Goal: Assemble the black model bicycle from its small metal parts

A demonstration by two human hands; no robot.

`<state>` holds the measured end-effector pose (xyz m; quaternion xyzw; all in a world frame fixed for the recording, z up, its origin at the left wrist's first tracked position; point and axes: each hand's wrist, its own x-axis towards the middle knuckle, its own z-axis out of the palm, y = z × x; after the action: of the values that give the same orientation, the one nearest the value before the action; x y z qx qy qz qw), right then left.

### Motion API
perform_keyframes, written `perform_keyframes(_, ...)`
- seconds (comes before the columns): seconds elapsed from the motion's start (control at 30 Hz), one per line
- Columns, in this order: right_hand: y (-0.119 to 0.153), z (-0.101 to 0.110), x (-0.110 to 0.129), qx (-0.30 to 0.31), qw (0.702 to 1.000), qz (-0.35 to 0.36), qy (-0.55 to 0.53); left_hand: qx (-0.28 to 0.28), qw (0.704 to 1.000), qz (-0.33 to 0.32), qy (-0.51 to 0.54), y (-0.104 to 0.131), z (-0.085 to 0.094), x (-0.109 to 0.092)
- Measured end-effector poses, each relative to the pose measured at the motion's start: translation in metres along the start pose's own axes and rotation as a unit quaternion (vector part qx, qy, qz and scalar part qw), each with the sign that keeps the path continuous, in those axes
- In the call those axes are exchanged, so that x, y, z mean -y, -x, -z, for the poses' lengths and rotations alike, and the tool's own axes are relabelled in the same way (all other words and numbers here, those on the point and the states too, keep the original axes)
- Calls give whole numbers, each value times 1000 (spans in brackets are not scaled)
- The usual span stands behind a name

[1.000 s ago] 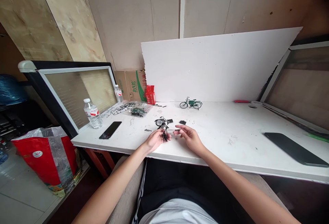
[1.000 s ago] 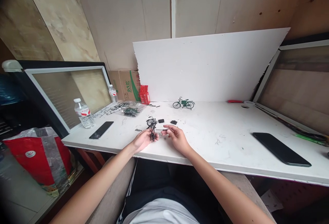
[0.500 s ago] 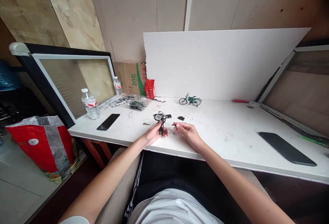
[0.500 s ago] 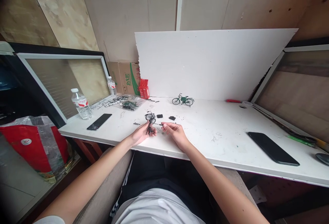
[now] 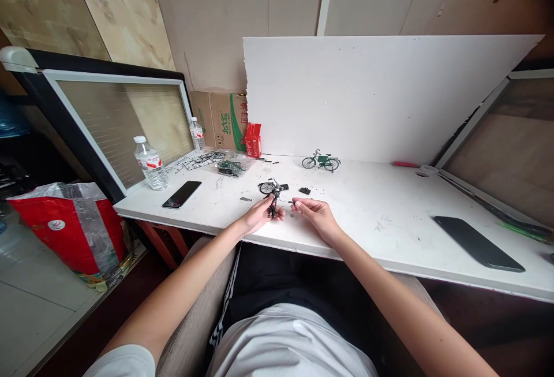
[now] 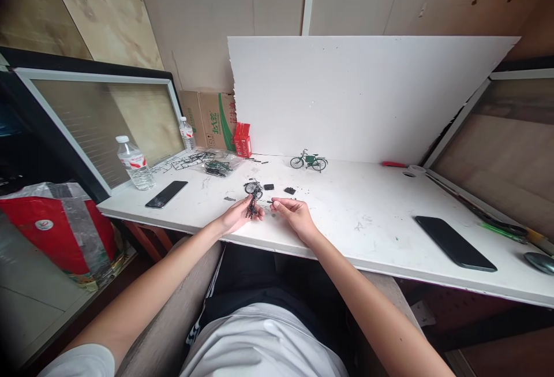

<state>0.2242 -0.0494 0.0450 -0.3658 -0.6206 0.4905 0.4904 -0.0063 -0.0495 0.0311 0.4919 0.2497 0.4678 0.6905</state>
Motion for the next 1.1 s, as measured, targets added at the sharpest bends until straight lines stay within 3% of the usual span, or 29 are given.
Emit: perform_keyframes(1.1,2,-1,3,14,1000,9,21,-11,999,-12,-41,1,-1,2)
